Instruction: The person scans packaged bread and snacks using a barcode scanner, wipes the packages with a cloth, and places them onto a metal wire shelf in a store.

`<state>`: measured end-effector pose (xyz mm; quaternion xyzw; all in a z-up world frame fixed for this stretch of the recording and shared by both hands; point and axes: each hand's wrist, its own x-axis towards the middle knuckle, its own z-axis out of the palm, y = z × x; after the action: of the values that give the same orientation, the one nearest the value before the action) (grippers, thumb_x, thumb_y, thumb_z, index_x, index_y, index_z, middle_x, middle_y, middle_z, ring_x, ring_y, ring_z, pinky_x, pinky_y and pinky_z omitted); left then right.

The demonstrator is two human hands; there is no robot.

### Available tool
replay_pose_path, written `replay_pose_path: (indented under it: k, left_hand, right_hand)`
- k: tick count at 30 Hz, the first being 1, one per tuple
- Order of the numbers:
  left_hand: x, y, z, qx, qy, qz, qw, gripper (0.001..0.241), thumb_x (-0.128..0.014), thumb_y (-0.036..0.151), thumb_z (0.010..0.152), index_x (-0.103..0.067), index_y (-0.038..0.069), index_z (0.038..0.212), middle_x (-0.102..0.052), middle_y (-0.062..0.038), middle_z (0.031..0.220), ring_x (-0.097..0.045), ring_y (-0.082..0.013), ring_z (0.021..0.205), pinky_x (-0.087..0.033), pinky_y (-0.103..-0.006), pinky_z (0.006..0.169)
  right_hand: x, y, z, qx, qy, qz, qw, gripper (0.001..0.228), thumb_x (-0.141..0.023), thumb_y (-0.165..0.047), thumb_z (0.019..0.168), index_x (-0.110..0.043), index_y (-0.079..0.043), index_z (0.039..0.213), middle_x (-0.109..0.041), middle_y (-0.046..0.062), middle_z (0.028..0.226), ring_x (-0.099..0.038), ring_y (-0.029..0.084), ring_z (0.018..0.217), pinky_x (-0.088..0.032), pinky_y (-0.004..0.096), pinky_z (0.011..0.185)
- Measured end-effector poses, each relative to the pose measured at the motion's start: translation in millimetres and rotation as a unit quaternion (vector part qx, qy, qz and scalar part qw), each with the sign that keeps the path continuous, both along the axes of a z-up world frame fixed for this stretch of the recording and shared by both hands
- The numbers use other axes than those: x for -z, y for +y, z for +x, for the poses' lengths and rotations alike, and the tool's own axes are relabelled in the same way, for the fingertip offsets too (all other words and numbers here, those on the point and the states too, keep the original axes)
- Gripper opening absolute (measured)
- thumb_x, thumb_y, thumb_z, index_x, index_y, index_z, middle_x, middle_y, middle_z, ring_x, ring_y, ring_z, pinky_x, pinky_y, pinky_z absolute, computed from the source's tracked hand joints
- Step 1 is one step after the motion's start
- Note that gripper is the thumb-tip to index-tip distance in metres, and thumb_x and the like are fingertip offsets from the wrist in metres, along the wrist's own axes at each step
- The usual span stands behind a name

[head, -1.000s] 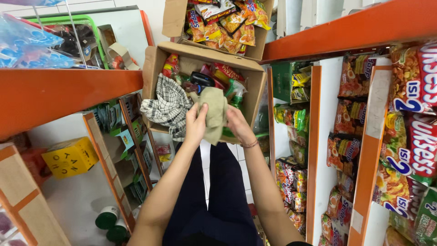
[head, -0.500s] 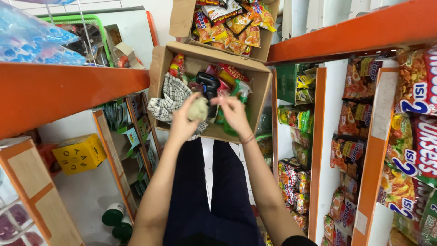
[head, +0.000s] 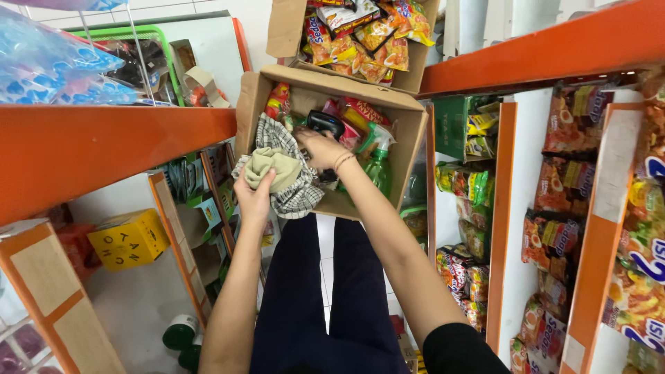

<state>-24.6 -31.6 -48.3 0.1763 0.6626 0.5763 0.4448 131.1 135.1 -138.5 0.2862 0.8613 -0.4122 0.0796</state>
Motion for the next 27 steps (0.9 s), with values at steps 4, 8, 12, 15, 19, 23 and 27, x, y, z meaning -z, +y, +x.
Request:
replay_pose_path:
  k: [4,8,12,15,19,23,27]
  left_hand:
    - [0.9,1.4,1.2,0.01,-0.002,0.004,1.0,0.04,-0.075,0.006,0.091,-0.065,-0.005,0.127,-0.072,-0.007,0.115,-0.067,-0.0124,0.103,-0.054,-0.0268,0.092]
    - [-0.1,0.0,-1.0,0.014,-0.007,0.008,1.0,0.041,-0.075,0.005,0.09,-0.064,-0.006,0.128,-0.072,-0.007,0.116,-0.067,-0.0129,0.104,-0.054,-0.0274,0.093]
    - [-4.2,-2.8,-1.0,-0.006,-0.003,0.018,1.0,0.045,-0.075,0.004,0.089,-0.062,-0.006,0.131,-0.07,-0.008,0.119,-0.066,-0.0135,0.107,-0.053,-0.028,0.095]
    - [-9.6,-5.3,-0.3,-0.043,0.071,0.047,0.995,0.045,-0.074,0.003,0.091,-0.061,-0.007,0.133,-0.069,-0.01,0.122,-0.066,-0.0152,0.112,-0.052,-0.0288,0.099]
    - [-15.8,-4.4,2.7,-0.076,0.049,0.058,0.994,0.048,-0.074,0.003,0.091,-0.059,-0.007,0.136,-0.069,-0.01,0.124,-0.066,-0.0157,0.113,-0.052,-0.0297,0.101]
    - [-24.7,2.8,-0.6,-0.078,0.035,0.045,0.995,0.048,-0.074,0.003,0.091,-0.059,-0.006,0.136,-0.069,-0.01,0.125,-0.066,-0.0158,0.113,-0.052,-0.0303,0.101]
    - [-34.2,10.9,1.4,-0.043,0.026,0.041,0.998,0.048,-0.073,0.002,0.092,-0.059,-0.004,0.137,-0.069,-0.008,0.125,-0.065,-0.0155,0.114,-0.051,-0.0301,0.102]
  right_hand:
    - [2.4,11.0,1.4,-0.001,-0.073,-0.092,0.993,0.082,-0.079,-0.022,0.072,-0.048,-0.01,0.147,-0.062,0.013,0.139,-0.055,0.032,0.134,-0.041,0.052,0.113]
    - [-0.1,13.9,2.6,-0.015,0.006,-0.055,0.998,0.069,-0.084,-0.018,0.066,-0.058,-0.006,0.129,-0.061,0.017,0.129,-0.053,0.039,0.123,-0.04,0.054,0.1]
    - [-7.9,14.7,12.8,-0.012,0.109,-0.022,0.994,0.054,-0.081,-0.016,0.067,-0.065,-0.004,0.117,-0.066,0.017,0.115,-0.061,0.039,0.115,-0.049,0.045,0.098]
    - [-26.3,12.8,26.3,0.047,0.007,-0.083,0.995,0.047,-0.085,-0.027,0.078,-0.064,-0.004,0.111,-0.069,0.014,0.107,-0.066,0.034,0.107,-0.052,0.041,0.093]
    - [-64.0,9.0,38.2,0.092,0.122,-0.029,0.988,0.052,-0.09,-0.028,0.075,-0.057,-0.003,0.107,-0.069,0.01,0.106,-0.064,0.031,0.108,-0.046,0.045,0.1]
    - [-109.8,-3.1,49.0,0.124,0.179,0.131,0.967,0.052,-0.089,-0.024,0.068,-0.06,-0.01,0.109,-0.07,0.005,0.105,-0.065,0.026,0.11,-0.026,0.056,0.114]
    - [-151.2,-8.5,61.0,0.159,0.097,0.249,0.95,0.055,-0.089,-0.025,0.072,-0.067,-0.012,0.12,-0.063,0.006,0.094,-0.065,0.023,0.1,-0.025,0.056,0.12]
